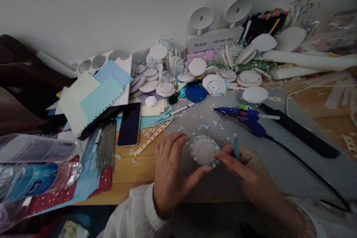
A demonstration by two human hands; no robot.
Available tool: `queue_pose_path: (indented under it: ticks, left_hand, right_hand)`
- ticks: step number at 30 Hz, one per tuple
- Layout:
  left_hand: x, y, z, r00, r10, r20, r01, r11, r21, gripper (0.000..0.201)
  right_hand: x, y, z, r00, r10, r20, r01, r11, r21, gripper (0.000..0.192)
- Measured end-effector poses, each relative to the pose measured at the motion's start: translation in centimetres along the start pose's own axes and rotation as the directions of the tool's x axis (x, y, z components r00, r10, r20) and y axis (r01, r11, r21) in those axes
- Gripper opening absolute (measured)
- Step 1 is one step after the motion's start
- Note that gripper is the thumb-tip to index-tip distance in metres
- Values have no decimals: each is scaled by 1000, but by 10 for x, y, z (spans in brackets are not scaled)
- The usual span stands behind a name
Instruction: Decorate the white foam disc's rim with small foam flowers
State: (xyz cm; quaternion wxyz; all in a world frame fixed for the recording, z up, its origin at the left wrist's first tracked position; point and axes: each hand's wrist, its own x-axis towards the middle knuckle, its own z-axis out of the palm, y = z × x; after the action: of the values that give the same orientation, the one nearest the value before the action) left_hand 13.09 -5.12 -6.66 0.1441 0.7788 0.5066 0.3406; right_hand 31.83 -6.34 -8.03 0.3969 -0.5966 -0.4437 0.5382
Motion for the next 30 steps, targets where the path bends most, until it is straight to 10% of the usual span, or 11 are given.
queue_pose_path:
  ticks: [3, 24, 30]
  left_hand:
    - [-2, -7, 2, 990, 71, 125, -58, 993, -105, 86]
    - [0, -17, 0, 984, 7, 178, 56, 936, -349, 70]
    - [0, -27, -5, 987, -12, 163, 70, 933, -354, 70]
  right_hand:
    - [-1, 0, 0, 999, 7, 53, -8, 1000, 23, 35]
    - [5, -16, -2, 989, 18, 145, 4, 989, -146, 32]
    - [3, -11, -31, 984, -33, -177, 25, 999, -43, 36]
